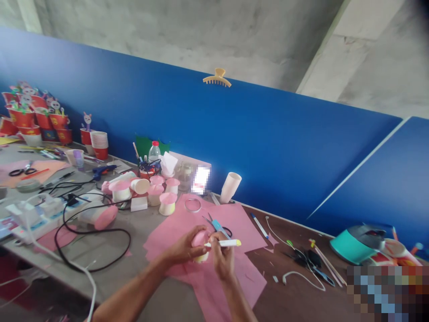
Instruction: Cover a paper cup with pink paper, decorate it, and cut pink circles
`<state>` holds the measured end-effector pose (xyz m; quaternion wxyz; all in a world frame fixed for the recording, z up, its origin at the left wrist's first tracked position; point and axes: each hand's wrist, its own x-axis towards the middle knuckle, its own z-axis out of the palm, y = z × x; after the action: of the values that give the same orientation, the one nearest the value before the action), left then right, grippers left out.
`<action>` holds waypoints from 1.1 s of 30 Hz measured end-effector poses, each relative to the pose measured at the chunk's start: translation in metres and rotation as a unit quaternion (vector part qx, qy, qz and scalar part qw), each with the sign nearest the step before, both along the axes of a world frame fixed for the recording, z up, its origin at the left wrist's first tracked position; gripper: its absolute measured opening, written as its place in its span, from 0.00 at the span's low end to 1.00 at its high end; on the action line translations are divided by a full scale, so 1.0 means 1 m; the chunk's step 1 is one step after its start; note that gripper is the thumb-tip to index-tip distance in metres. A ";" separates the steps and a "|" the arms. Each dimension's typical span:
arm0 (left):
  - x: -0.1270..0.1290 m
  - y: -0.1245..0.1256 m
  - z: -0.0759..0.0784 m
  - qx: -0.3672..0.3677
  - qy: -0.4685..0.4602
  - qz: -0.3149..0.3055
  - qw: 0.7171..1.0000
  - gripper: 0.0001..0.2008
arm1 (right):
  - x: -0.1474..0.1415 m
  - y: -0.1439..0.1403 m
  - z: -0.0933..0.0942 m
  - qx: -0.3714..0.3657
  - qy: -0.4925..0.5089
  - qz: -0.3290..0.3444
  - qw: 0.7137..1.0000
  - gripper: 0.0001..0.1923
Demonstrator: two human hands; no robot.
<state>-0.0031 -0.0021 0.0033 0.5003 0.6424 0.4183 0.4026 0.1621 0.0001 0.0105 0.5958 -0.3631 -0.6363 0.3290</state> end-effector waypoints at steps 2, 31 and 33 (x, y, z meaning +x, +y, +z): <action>0.000 0.000 -0.003 -0.011 0.005 0.011 1.000 0.37 | 0.002 0.001 0.001 -0.030 0.019 -0.003 0.999 0.22; -0.005 0.011 -0.024 0.030 -0.008 -0.021 0.999 0.40 | -0.005 0.000 -0.001 0.046 -0.024 -0.018 0.998 0.25; -0.005 0.011 -0.025 0.036 -0.015 -0.024 0.999 0.40 | -0.005 0.000 -0.003 0.050 -0.026 -0.020 0.998 0.24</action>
<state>-0.0077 0.0091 -0.0215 0.4928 0.6634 0.3807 0.4148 0.1571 0.0005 0.0077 0.6030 -0.3537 -0.6599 0.2754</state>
